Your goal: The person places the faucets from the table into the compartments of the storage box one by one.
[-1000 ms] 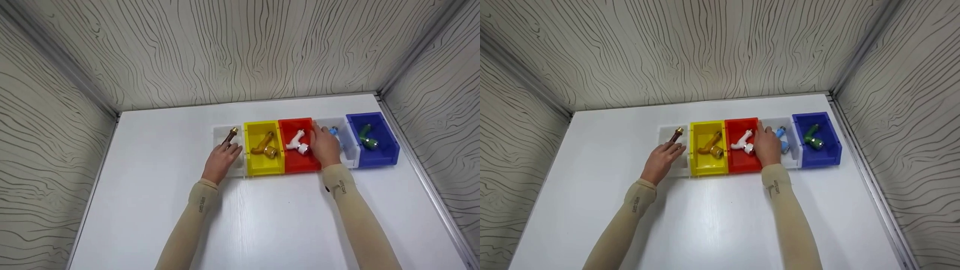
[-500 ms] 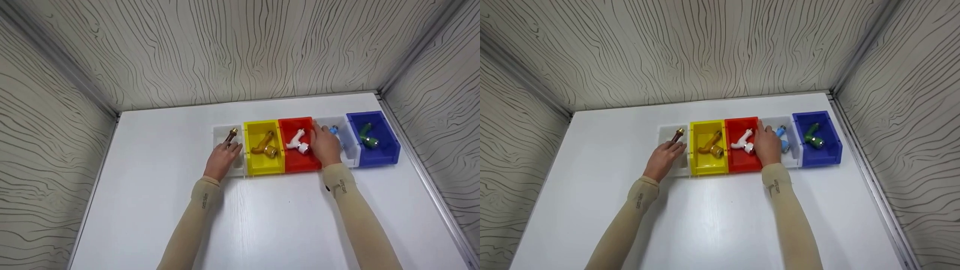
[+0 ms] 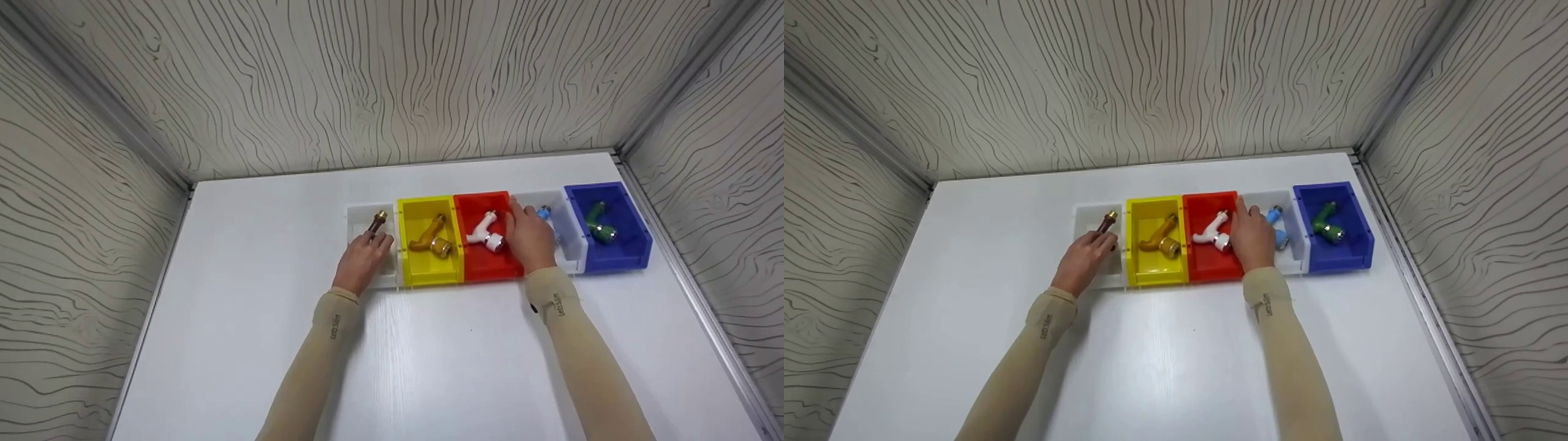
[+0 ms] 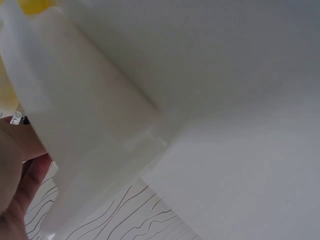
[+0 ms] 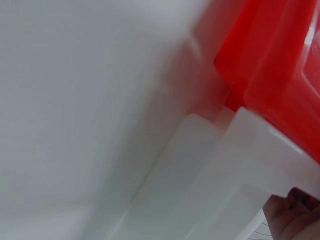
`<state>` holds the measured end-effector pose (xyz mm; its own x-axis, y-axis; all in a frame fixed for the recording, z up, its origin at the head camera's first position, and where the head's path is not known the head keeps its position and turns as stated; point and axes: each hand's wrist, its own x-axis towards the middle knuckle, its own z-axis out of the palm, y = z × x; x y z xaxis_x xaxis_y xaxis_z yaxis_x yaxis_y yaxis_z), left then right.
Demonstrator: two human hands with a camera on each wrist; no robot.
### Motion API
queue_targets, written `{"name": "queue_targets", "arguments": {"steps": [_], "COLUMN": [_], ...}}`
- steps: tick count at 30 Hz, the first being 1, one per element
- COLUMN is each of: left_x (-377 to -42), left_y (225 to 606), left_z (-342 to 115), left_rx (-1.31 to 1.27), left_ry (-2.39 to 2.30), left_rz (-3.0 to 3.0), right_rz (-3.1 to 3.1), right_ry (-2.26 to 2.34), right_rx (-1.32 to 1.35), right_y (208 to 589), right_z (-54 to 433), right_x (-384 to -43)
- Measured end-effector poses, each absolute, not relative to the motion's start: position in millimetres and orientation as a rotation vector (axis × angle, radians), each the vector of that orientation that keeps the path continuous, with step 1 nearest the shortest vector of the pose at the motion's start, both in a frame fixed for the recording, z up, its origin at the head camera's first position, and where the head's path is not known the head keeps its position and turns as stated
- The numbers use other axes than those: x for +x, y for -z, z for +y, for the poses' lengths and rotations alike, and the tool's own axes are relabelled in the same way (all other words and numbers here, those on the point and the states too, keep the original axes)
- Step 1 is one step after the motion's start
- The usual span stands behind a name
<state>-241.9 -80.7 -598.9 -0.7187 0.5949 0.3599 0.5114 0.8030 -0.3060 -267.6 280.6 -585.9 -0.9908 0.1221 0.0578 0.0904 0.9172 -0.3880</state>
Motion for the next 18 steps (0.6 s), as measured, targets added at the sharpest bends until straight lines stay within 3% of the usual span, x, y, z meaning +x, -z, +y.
{"name": "queue_targets", "arguments": {"steps": [9, 18], "left_x": [-245.4, -243.6], "left_y": [600.1, 607.0], "left_z": [-74.8, -75.2], "left_rx": [-0.848, -0.833], "left_ry": [-0.256, -0.21], "left_rz": [-2.575, -2.572], "right_rz": [-3.038, -2.889], "right_ry": [-0.64, -0.558], "right_rx": [-0.216, -0.075], "right_y": [585.1, 591.2], "right_z": [282.6, 281.8], "right_x": [-267.6, -267.0]}}
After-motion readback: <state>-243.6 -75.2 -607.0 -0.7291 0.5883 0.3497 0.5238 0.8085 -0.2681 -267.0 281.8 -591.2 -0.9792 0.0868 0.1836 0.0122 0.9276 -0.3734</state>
